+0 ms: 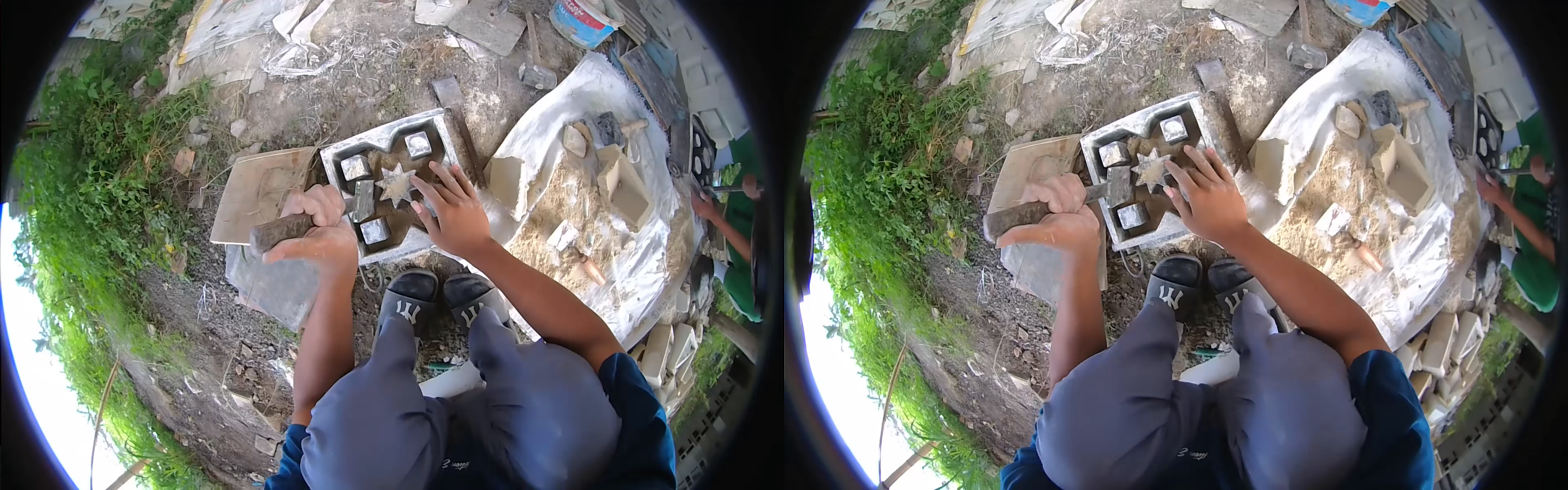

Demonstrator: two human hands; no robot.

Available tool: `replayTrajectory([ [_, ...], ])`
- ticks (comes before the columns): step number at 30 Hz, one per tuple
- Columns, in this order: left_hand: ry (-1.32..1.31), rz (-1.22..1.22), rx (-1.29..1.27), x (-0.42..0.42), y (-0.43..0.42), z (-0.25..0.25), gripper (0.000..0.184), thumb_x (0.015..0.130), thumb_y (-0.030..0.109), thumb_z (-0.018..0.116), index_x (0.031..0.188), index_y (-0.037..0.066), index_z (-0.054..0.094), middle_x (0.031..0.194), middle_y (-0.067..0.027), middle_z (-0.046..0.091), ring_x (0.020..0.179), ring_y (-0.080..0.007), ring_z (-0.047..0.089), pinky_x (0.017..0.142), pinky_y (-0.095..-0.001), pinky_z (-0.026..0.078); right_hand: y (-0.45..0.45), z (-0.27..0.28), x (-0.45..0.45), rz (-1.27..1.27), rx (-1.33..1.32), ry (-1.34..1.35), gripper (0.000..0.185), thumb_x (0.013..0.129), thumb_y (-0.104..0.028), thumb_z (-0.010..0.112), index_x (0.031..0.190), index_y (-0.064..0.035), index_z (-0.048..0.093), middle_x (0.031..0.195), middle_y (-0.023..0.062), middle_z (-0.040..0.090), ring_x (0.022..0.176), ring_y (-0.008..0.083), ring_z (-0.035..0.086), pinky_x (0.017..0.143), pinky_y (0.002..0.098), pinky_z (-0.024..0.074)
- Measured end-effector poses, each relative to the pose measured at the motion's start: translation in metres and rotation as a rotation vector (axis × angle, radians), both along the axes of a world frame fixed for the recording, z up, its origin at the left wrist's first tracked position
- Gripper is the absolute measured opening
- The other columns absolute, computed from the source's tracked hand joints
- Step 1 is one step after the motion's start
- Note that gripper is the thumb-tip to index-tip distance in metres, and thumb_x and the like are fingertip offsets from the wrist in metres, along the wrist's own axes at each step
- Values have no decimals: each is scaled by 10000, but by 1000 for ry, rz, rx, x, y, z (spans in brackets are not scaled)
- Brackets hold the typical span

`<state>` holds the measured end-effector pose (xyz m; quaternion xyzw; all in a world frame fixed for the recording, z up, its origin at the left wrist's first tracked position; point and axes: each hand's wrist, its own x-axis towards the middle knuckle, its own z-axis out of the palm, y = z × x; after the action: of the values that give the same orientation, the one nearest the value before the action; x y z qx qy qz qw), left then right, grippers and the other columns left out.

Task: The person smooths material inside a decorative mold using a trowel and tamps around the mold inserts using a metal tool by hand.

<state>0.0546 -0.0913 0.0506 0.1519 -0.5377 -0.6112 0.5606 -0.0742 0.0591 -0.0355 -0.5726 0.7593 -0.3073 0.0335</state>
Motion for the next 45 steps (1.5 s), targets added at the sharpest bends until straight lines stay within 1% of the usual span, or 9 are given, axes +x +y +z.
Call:
replayTrajectory([
  [4,-122,229,315,-10,-10,6,842,739,964,230,633,139,365,489,40,270,440,-102,189,449,-272,156,-2,-2,2,-14,-7,26,403,978,-274,561,1326,-71,573,1064,123,692,1344,278,477,1178,480,292],
  [8,184,-220,-37,16,1,7,868,728,963,195,703,106,330,583,38,248,528,-111,239,496,-285,185,-3,-2,3,-12,-19,45,401,978,-274,567,1334,-90,569,1063,120,693,1351,278,473,1179,484,287],
  [10,-106,182,463,-8,-6,2,893,658,1018,233,633,132,338,510,27,299,472,-106,220,481,-278,154,-5,-2,5,-11,-39,54,394,978,-275,567,1329,-97,575,1075,115,694,1346,278,476,1179,484,288],
  [16,-223,-166,196,18,-4,-1,933,577,1063,185,603,137,302,512,23,267,473,-135,222,489,-316,147,-4,-2,5,-20,-19,66,383,978,-275,569,1321,-105,587,1094,100,695,1339,276,481,1174,484,294],
  [21,62,-545,10,31,-21,16,898,731,969,142,634,83,257,607,13,279,540,-121,264,505,-297,171,-6,-2,2,-2,11,66,380,971,-264,579,1314,-101,593,1091,95,696,1324,283,496,1170,491,299],
  [28,-215,-236,73,16,-15,30,914,690,998,60,603,116,281,553,1,308,511,-169,286,515,-287,233,-6,0,6,0,33,65,389,975,-261,573,1331,-107,587,1097,93,697,1341,287,483,1170,499,297],
  [34,-96,-74,106,-4,-19,-13,775,890,796,391,738,36,374,644,-19,417,527,-108,356,461,-285,197,-10,4,6,-17,36,81,395,977,-264,567,1352,-143,583,1345,187,578,1313,346,491,1168,497,298],
  [43,19,-89,-73,5,1,0,729,947,700,423,744,0,454,614,-33,445,524,-112,402,458,-255,264,-8,3,6,-8,37,78,395,965,-250,584,1346,-142,592,1324,182,593,1302,344,500,1161,495,310],
  [45,133,-204,-141,11,-5,0,708,964,683,419,746,11,448,613,-33,451,516,-126,418,461,-260,279,-7,-1,6,-16,0,88,400,973,-260,575,1339,-100,585,1100,100,694,1331,297,489,1160,507,306],
])
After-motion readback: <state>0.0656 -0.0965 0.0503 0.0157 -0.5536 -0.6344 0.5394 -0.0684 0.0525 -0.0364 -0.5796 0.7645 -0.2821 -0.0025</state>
